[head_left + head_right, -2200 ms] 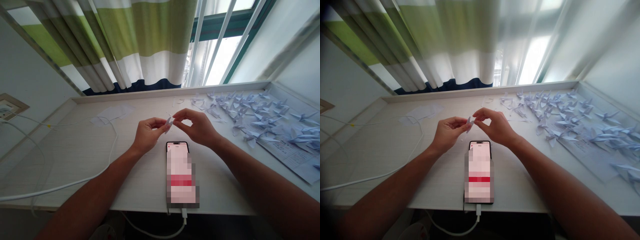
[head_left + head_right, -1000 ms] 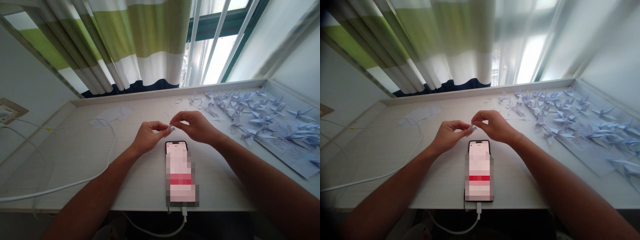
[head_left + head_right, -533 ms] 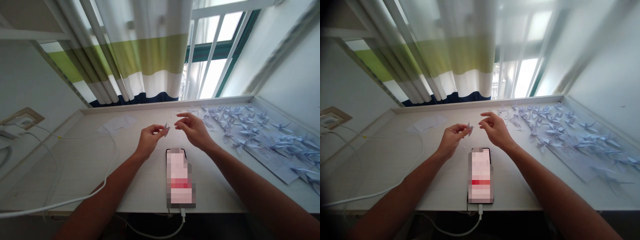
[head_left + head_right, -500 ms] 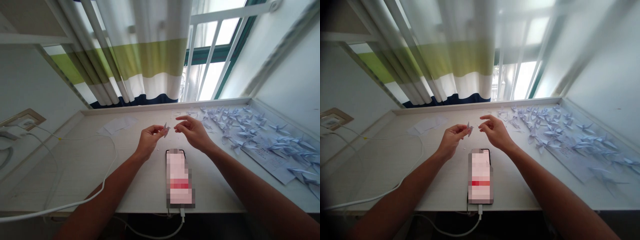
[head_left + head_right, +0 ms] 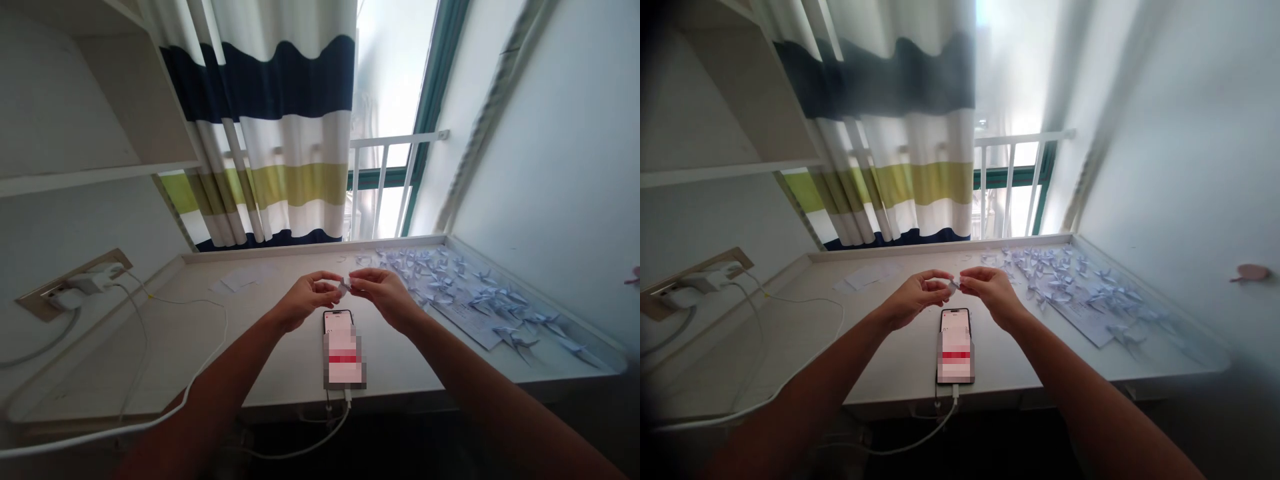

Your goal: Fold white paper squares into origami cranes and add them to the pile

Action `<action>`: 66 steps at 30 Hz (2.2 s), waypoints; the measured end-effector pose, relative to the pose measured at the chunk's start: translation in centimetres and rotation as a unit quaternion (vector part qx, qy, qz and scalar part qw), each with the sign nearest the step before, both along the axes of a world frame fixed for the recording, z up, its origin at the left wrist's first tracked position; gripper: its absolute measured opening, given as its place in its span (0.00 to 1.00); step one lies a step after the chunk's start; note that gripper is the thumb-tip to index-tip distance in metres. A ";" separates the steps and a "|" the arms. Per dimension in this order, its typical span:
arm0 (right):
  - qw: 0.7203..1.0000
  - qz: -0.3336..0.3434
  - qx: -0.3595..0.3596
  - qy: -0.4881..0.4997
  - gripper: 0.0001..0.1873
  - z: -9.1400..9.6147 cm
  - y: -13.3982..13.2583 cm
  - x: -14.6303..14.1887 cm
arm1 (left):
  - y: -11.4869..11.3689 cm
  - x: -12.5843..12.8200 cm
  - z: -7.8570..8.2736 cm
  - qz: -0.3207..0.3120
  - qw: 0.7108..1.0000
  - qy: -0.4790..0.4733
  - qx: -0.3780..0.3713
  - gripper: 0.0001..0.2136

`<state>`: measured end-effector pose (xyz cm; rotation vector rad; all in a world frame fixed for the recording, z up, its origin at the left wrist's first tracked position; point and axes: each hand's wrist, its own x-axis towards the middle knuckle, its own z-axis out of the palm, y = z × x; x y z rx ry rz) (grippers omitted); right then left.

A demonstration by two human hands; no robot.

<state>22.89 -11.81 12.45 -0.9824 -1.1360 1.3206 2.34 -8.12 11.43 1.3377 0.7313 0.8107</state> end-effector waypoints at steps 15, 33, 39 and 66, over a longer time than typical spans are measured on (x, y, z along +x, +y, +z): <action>0.984 -0.157 -0.077 -0.042 0.04 -0.8 2.9 10.6 | 7.9 11.6 1.8 -0.024 0.996 0.083 -0.025 0.18; 0.911 -0.215 -0.170 -0.309 0.08 -6.5 12.1 25.6 | 19.6 31.7 -6.5 -0.076 0.959 0.218 0.161 0.17; 0.906 -0.184 -0.174 -0.339 0.08 -5.7 13.2 24.6 | 20.9 31.4 -5.5 -0.077 0.943 0.245 0.214 0.18; 0.870 0.120 0.115 -0.463 0.21 -10.1 8.1 -1.2 | 10.3 -8.2 -10.7 0.337 0.835 0.323 0.293 0.07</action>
